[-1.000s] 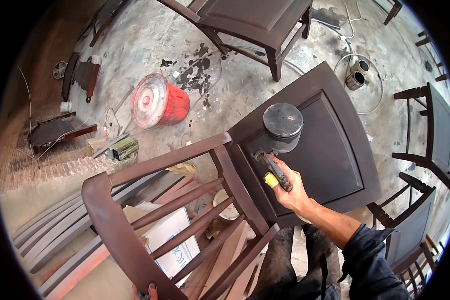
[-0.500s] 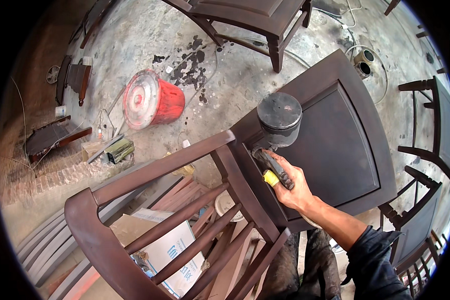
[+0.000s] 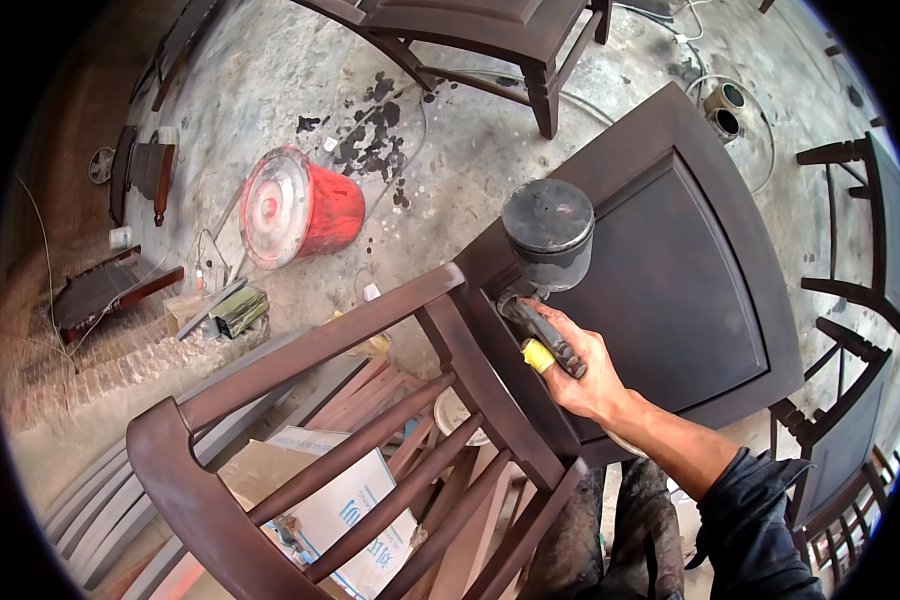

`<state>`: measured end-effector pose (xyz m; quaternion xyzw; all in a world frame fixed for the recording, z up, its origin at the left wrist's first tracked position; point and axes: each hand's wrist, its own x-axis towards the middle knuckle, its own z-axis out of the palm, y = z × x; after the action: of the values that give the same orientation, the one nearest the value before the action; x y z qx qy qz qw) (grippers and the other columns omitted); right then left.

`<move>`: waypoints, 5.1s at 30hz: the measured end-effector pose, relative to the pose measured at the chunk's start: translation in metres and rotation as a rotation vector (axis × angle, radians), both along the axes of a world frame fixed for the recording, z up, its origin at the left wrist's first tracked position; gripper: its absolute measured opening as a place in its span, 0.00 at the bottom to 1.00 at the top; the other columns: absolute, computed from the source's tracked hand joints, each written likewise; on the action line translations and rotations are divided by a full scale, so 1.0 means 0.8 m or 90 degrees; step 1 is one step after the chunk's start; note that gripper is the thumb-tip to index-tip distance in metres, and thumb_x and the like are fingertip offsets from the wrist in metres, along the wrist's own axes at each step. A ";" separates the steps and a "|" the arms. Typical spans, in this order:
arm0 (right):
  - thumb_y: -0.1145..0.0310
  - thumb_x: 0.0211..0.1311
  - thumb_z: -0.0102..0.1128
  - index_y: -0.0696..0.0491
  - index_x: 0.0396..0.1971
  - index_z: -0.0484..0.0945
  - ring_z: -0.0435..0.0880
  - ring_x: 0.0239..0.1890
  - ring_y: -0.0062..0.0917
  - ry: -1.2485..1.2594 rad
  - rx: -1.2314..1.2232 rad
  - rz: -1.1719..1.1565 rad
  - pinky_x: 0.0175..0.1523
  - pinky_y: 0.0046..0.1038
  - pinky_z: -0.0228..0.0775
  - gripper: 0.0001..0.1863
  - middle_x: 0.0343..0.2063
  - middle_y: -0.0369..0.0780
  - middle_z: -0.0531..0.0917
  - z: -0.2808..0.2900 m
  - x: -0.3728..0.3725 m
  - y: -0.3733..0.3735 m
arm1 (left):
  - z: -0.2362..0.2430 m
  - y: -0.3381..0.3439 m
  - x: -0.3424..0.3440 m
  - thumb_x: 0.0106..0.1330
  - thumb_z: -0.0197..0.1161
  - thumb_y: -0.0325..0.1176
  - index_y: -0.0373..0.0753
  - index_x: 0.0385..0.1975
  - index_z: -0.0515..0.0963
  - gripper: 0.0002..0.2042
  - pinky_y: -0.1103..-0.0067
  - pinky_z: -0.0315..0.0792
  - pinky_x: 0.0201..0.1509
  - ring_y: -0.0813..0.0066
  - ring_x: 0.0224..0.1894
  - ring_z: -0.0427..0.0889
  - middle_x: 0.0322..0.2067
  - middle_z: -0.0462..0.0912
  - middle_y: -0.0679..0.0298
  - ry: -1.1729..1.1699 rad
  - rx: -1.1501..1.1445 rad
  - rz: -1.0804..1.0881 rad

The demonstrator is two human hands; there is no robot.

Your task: The person uses a spray gun to apply dark paint to wooden chairs in a workshop. They move between chairs, repositioning them to cover different surfaces, and continue spraying until the clip ends.

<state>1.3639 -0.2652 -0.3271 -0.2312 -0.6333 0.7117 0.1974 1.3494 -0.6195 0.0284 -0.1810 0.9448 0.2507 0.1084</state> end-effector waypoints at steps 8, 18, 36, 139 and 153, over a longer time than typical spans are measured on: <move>0.79 0.61 0.60 0.61 0.59 0.71 0.82 0.56 0.44 0.014 -0.007 0.010 0.59 0.30 0.73 0.25 0.57 0.50 0.80 -0.002 0.003 -0.003 | 0.000 0.016 -0.005 0.65 0.67 0.46 0.26 0.64 0.63 0.36 0.68 0.73 0.55 0.57 0.51 0.77 0.54 0.76 0.51 -0.027 -0.044 -0.051; 0.81 0.60 0.60 0.60 0.57 0.72 0.82 0.56 0.46 -0.013 -0.010 0.034 0.57 0.30 0.74 0.23 0.58 0.50 0.79 -0.002 0.016 -0.008 | 0.001 -0.078 0.004 0.67 0.65 0.43 0.27 0.59 0.67 0.29 0.69 0.73 0.52 0.60 0.48 0.78 0.49 0.78 0.51 -0.046 -0.038 -0.139; 0.75 0.64 0.60 0.60 0.62 0.71 0.81 0.45 0.23 -0.035 -0.066 0.067 0.52 0.24 0.71 0.26 0.54 0.45 0.82 0.003 0.024 -0.008 | 0.010 -0.036 -0.008 0.69 0.64 0.41 0.28 0.55 0.70 0.24 0.69 0.73 0.48 0.62 0.43 0.79 0.44 0.80 0.50 -0.065 -0.126 -0.167; 0.76 0.64 0.60 0.60 0.60 0.72 0.85 0.53 0.37 -0.015 -0.011 0.067 0.58 0.29 0.72 0.23 0.55 0.49 0.80 0.024 0.021 0.006 | 0.003 -0.236 0.015 0.69 0.65 0.42 0.29 0.55 0.68 0.24 0.77 0.76 0.28 0.70 0.29 0.80 0.40 0.80 0.53 -0.084 0.077 -0.136; 0.76 0.65 0.60 0.61 0.59 0.73 0.85 0.43 0.31 -0.027 -0.006 0.068 0.51 0.26 0.73 0.22 0.54 0.46 0.82 0.021 0.035 0.006 | 0.009 -0.023 -0.009 0.69 0.64 0.42 0.28 0.53 0.69 0.24 0.78 0.76 0.29 0.70 0.32 0.80 0.40 0.79 0.52 -0.037 -0.094 -0.182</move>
<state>1.3918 -0.2606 -0.3104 -0.2128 -0.6452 0.7194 0.1445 1.3421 -0.6375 0.0353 -0.0590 0.9733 0.1574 0.1566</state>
